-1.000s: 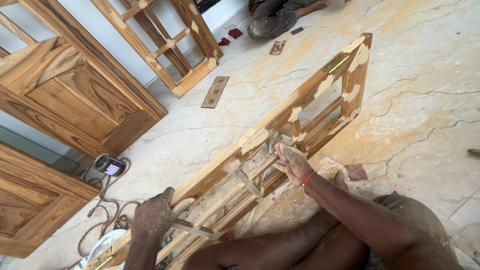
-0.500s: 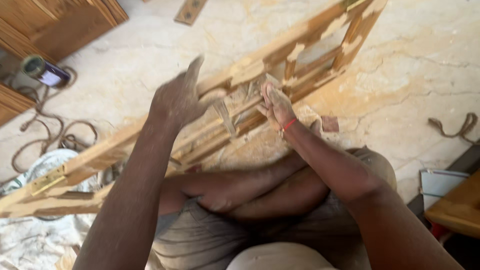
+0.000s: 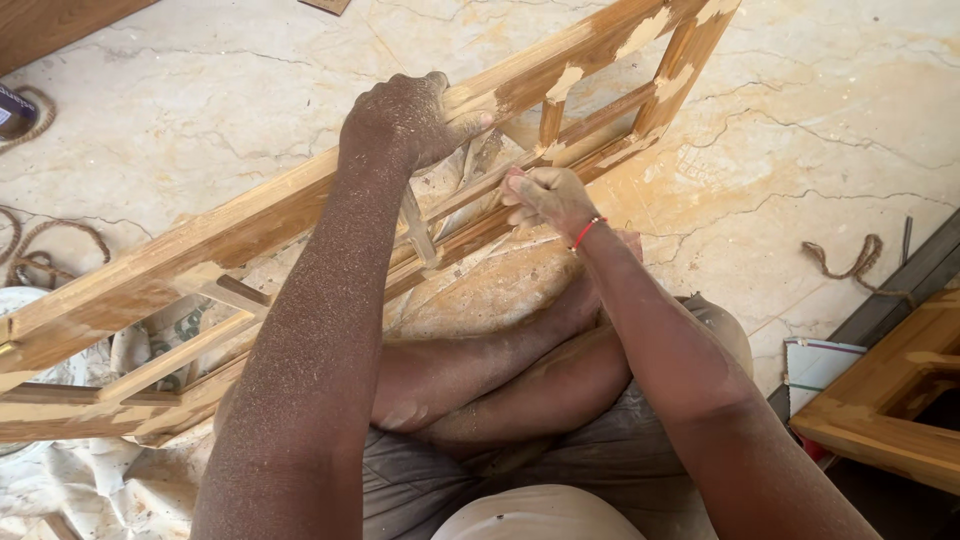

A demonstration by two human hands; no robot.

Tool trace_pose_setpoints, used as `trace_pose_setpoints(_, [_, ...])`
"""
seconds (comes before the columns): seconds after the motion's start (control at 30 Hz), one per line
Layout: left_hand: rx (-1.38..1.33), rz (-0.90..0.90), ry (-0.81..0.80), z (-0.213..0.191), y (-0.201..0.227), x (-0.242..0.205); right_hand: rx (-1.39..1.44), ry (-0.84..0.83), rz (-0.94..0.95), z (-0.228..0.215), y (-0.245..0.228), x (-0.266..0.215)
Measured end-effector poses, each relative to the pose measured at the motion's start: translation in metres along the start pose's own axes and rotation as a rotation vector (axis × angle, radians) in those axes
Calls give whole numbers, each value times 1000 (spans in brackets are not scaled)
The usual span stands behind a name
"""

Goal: The person is sanding a wooden frame with a sanding block. They are sitting on the floor and sanding the frame by hand, focusing on the edges and corners.

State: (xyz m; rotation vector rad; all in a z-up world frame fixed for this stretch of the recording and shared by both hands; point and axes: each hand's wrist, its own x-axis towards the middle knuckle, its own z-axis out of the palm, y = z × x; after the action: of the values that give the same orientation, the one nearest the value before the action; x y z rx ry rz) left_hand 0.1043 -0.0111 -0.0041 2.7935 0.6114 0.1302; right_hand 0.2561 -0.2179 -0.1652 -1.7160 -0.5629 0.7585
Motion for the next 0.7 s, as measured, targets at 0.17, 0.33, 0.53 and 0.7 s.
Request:
trace_pose_setpoints(0.17, [10, 62, 112, 5, -9, 4, -406, 399, -410, -25, -11, -23])
trace_pose_setpoints(0.33, [-47, 46, 72, 9, -15, 9, -732, 482, -619, -25, -25, -12])
trace_pose_setpoints(0.53, [-29, 99, 190, 21, -21, 18, -864, 444, -782, -15, -35, 1])
trace_pose_setpoints(0.7, [-155, 122, 342, 37, -29, 24, -837, 501, -858, -16, -24, 17])
